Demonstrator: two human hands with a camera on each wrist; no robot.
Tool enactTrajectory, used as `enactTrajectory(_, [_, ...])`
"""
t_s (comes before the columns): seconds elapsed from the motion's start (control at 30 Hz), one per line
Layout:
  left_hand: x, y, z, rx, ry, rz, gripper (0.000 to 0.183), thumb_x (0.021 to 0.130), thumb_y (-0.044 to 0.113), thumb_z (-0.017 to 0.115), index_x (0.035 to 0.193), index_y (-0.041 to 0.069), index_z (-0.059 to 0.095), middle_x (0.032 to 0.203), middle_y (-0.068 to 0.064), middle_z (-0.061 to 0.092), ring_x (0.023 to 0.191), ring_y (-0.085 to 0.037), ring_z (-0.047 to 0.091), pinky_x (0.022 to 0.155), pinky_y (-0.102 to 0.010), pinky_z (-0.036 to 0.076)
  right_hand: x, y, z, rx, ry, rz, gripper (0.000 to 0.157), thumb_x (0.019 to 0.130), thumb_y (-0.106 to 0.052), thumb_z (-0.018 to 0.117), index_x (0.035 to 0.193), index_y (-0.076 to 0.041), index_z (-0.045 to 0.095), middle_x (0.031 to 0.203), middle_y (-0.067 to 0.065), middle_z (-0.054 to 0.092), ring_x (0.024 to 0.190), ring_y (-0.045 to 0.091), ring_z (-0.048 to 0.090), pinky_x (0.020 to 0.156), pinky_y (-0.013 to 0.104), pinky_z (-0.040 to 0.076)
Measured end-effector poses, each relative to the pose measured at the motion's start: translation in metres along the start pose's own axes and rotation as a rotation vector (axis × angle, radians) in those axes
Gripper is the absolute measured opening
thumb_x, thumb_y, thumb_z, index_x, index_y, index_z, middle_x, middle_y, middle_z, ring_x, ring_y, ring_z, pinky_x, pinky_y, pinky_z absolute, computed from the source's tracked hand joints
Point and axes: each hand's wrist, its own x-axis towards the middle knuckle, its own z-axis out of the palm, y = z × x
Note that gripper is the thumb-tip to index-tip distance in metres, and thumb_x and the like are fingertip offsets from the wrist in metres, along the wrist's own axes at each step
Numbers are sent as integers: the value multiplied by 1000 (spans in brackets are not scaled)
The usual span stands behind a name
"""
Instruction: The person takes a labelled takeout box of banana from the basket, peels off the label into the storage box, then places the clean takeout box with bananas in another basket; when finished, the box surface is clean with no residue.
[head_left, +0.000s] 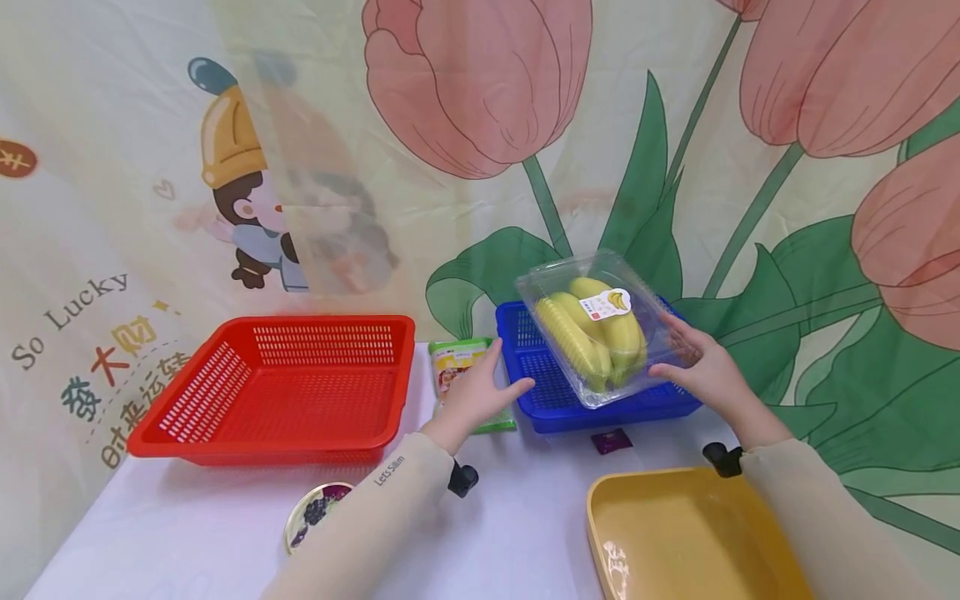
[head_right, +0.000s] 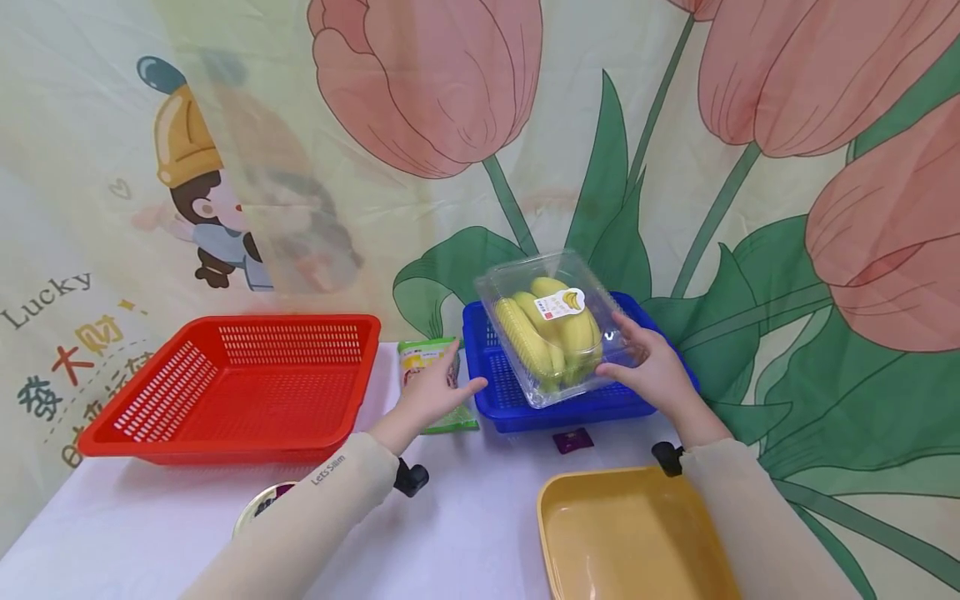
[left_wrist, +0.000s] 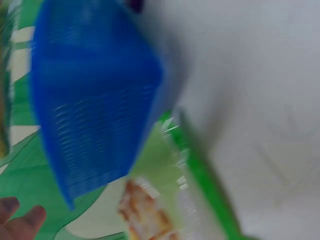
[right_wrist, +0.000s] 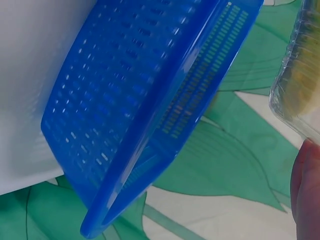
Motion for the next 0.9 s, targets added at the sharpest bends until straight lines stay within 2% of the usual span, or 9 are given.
enactTrajectory(0.07, [3, 2, -10, -54, 17, -10, 93, 72, 75, 48, 146, 30, 12, 149, 1, 29, 125, -28, 44, 94, -51, 43, -2, -3, 2, -3, -7, -4, 84, 80, -29, 68, 146, -19, 17, 143, 28, 27, 126, 47, 32, 98, 63, 30])
enactTrajectory(0.17, [6, 4, -23, -93, 46, 12, 92, 73, 73, 49, 146, 32, 12, 149, 2, 29, 128, -27, 42, 95, -52, 43, -4, -6, 5, -6, -14, -15, 84, 80, -29, 69, 146, -17, 17, 143, 29, 28, 125, 47, 34, 98, 62, 32])
enactTrajectory(0.27, [8, 5, -35, -99, 73, 48, 92, 74, 70, 51, 146, 29, 13, 151, 3, 24, 132, -26, 35, 98, -52, 39, -7, -9, 8, 2, -17, -26, 84, 79, -28, 70, 146, -15, 19, 142, 29, 28, 124, 46, 35, 97, 61, 33])
enactTrajectory(0.3, [9, 5, -38, -92, 86, 64, 91, 75, 68, 52, 146, 27, 14, 151, 4, 22, 136, -25, 30, 102, -53, 34, -8, -10, 8, 5, -18, -29, 84, 79, -27, 70, 146, -15, 20, 141, 29, 29, 124, 46, 36, 97, 61, 33])
enactTrajectory(0.63, [15, 5, -61, -119, 118, 141, 83, 80, 63, 51, 146, 28, 14, 153, 2, 15, 139, -24, 21, 107, -54, 26, -17, -16, 18, 44, -33, -87, 81, 77, -21, 72, 143, -11, 27, 141, 25, 29, 120, 42, 41, 95, 56, 39])
enactTrajectory(0.7, [16, 5, -66, -145, 113, 160, 82, 80, 62, 52, 146, 29, 15, 153, 2, 15, 139, -25, 19, 108, -55, 24, -19, -17, 21, 54, -31, -110, 80, 76, -19, 73, 142, -10, 29, 141, 24, 30, 120, 40, 43, 94, 45, 45])
enactTrajectory(0.77, [18, 4, -71, -180, 101, 177, 81, 80, 61, 53, 145, 31, 15, 153, 2, 16, 140, -24, 18, 109, -55, 22, -20, -18, 23, 58, -30, -135, 79, 75, -17, 73, 141, -9, 30, 140, 22, 33, 118, 37, 45, 90, 29, 49])
enactTrajectory(0.87, [22, 4, -76, -240, 79, 209, 77, 82, 55, 55, 145, 34, 16, 153, 2, 17, 139, -25, 20, 108, -56, 22, -22, -19, 25, 62, -40, -159, 79, 74, -16, 74, 141, -9, 32, 136, 21, 38, 112, 14, 52, 81, 12, 46])
enactTrajectory(0.9, [22, 3, -78, -256, 69, 217, 76, 83, 54, 55, 145, 34, 16, 152, 1, 18, 138, -26, 22, 108, -56, 22, -23, -20, 26, 69, -47, -166, 79, 74, -15, 74, 141, -9, 32, 136, 21, 38, 110, 8, 52, 81, 14, 47])
